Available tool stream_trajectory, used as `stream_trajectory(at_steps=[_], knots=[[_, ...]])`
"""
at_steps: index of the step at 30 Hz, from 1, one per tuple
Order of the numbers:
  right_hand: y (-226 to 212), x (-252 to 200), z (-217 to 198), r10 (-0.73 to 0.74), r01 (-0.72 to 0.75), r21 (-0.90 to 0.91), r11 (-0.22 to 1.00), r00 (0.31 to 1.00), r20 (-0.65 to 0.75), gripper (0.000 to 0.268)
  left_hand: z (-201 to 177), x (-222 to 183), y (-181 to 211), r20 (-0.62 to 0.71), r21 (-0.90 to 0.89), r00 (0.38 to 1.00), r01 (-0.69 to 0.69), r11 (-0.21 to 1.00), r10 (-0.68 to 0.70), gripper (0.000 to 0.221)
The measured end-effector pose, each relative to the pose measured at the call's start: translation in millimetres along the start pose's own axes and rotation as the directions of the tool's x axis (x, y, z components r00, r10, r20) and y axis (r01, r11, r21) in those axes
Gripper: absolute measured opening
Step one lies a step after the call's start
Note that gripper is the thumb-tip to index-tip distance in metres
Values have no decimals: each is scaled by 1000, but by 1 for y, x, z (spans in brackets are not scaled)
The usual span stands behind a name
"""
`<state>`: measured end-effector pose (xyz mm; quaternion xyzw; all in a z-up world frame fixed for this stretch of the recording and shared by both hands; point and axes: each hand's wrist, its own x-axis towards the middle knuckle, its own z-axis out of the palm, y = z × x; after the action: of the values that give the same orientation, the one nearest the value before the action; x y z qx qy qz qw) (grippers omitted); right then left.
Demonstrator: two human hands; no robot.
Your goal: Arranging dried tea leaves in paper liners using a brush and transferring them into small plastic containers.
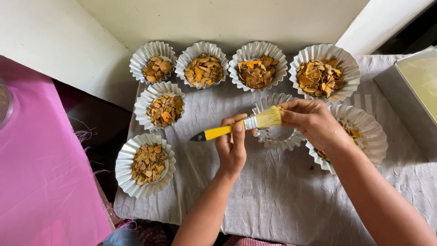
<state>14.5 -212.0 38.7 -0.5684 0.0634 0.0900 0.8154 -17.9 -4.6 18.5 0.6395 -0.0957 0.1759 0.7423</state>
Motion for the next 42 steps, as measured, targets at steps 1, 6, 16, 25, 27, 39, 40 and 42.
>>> stream_trajectory(at_steps=[1,6,16,25,27,39,40,42], knots=[[-3,1,-1,-12,12,-12,1000,1000,11,19,-2,0,-5,-8,-12,1000,8,1000,-8,32],[-70,-35,-9,196,-234,-429,873,972,-131,21,-6,3,1,-27,-129,995,87,988,-91,34],[-49,-75,-65,-171,148,-989,-6,974,147,29,11,12,12,275,348,959,-171,922,74,33],[-5,-58,-37,-132,491,-858,-149,851,509,35,19,29,8,536,674,844,-445,589,24,39],[-4,-59,-36,-211,528,-837,-143,810,547,31,16,36,22,518,702,854,-454,549,44,29],[-4,-61,-31,-169,501,-846,-181,832,529,31,4,66,34,678,646,725,-510,568,-121,18],[-5,-61,-30,-181,498,-851,-165,833,523,33,3,63,33,657,632,750,-499,593,-70,22],[-11,-60,-27,-193,499,-854,-149,832,520,35,0,56,35,629,619,777,-488,615,-18,26]])
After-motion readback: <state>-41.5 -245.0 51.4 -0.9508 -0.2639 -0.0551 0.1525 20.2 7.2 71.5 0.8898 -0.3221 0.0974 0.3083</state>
